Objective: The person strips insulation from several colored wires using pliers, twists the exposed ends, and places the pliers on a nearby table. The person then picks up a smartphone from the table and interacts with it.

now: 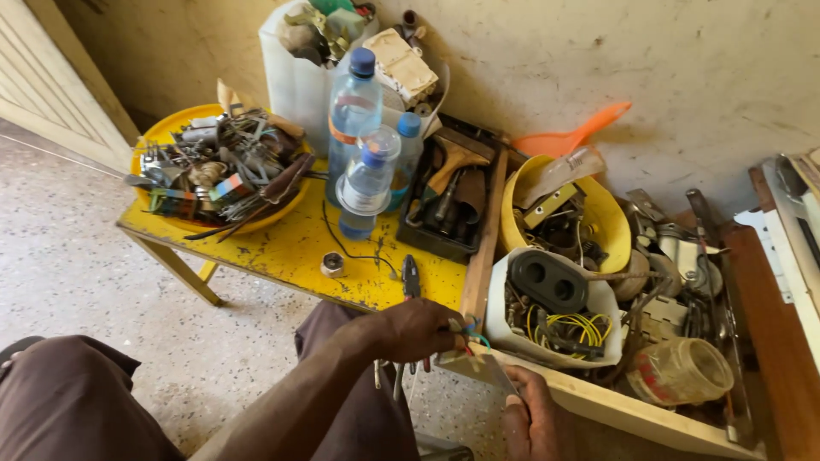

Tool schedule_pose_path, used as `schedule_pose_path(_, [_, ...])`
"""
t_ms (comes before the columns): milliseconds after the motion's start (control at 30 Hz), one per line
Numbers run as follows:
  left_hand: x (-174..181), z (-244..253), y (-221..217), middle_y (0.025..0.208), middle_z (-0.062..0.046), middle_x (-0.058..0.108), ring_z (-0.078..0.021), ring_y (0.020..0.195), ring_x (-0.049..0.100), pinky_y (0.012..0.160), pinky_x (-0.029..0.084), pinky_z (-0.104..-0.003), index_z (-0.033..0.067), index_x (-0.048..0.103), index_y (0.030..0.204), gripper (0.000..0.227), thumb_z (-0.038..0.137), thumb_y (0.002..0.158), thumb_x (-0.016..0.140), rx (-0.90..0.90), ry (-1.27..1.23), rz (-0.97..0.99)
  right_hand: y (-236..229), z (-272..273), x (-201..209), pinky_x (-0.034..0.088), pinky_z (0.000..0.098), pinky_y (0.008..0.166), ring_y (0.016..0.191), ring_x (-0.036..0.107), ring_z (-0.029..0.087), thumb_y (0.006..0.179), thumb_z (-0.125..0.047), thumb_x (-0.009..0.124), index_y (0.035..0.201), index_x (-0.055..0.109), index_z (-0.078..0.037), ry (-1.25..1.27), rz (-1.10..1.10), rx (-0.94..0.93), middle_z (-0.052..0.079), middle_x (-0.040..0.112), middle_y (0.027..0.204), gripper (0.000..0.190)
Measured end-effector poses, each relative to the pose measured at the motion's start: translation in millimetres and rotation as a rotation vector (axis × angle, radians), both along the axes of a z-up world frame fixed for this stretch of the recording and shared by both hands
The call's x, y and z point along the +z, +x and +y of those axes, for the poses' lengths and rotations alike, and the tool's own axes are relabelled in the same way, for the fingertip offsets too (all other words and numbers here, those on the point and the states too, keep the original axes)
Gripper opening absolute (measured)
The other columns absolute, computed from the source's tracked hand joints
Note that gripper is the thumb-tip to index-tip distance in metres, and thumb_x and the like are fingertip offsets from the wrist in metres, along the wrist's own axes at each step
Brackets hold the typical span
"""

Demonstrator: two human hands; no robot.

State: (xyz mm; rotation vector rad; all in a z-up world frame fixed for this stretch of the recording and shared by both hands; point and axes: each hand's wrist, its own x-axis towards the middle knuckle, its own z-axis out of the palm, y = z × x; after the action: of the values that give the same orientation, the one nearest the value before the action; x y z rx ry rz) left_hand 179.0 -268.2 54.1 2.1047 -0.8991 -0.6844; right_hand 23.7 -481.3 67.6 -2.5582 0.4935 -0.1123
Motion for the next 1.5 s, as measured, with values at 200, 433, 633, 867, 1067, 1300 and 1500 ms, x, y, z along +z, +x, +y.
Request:
schedule_pose_path(200, [24,-1,17,0.115,-0.009,0.077,-0.0254,0.099,0.070,0.082,0.052,-0.044,0.0180,0.070,0.118,0.030,0.038,0.109,0.050,-0.050,-0.024,0.092,16,-6,28,0.062,0.0286,0.073,0.078,0.086,0.012,0.094,-0.053,0.049,0.139,0.067,-0.060,-0.194,0.198,0.054,-0.010,0.089,0.086,0.049])
schedule_pose_path(433, [7,-7,27,0.115,-0.015,0.077,-0.0355,0.102,0.072,0.083,0.052,-0.050,0.0133,0.070,0.114,0.029,0.035,0.103,0.053,-0.083,0.049,0.019,26,-22,2,0.062,0.0352,0.067,0.087,0.084,0.011,0.092,-0.049,0.060,0.134,0.072,-0.057,-0.298,-0.034,0.216,-0.021,0.088,0.106,0.045])
schedule_pose_path(633, [8,-7,28,0.112,-0.015,0.076,-0.0347,0.098,0.071,0.079,0.051,-0.051,0.0123,0.068,0.109,0.028,0.036,0.102,0.055,-0.085,0.047,0.025,37,-41,-3,0.061,0.0322,0.096,0.120,0.078,0.012,0.095,-0.038,0.063,0.137,0.075,-0.038,-0.212,-0.141,0.433,-0.009,0.084,0.126,0.044])
schedule_pose_path(867, [12,-6,32,0.114,-0.014,0.075,-0.0335,0.101,0.070,0.080,0.051,-0.051,0.0128,0.070,0.114,0.036,0.043,0.105,0.053,-0.113,0.055,0.037,31,-26,-1,0.061,0.0246,0.085,0.095,0.082,0.002,0.090,-0.030,0.072,0.134,0.076,-0.040,-0.283,-0.264,0.402,-0.015,0.086,0.114,0.046])
schedule_pose_path(1067, [12,-8,35,0.114,-0.012,0.077,-0.0322,0.101,0.071,0.079,0.051,-0.049,0.0145,0.072,0.117,0.035,0.041,0.103,0.054,-0.130,0.063,0.039,33,-24,-2,0.062,0.0255,0.085,0.098,0.082,0.004,0.091,-0.031,0.069,0.132,0.077,-0.039,-0.280,-0.263,0.381,-0.013,0.086,0.114,0.042])
schedule_pose_path(1300, [10,-9,35,0.114,-0.011,0.074,-0.0308,0.101,0.068,0.081,0.050,-0.048,0.0138,0.070,0.117,0.036,0.042,0.104,0.051,-0.136,0.068,0.056,34,-34,-13,0.062,0.0254,0.070,0.085,0.081,0.003,0.089,-0.030,0.071,0.139,0.071,-0.043,-0.404,-0.264,0.424,-0.019,0.083,0.118,0.052])
schedule_pose_path(1500, [-2,-13,33,0.108,-0.019,0.072,-0.0374,0.096,0.069,0.079,0.050,-0.052,0.0049,0.069,0.103,0.050,0.051,0.100,0.051,-0.091,0.106,0.010,43,-36,-12,0.059,0.0277,0.077,0.099,0.078,0.002,0.087,-0.024,0.076,0.131,0.078,-0.035,-0.555,-0.432,0.512,-0.018,0.082,0.116,0.046])
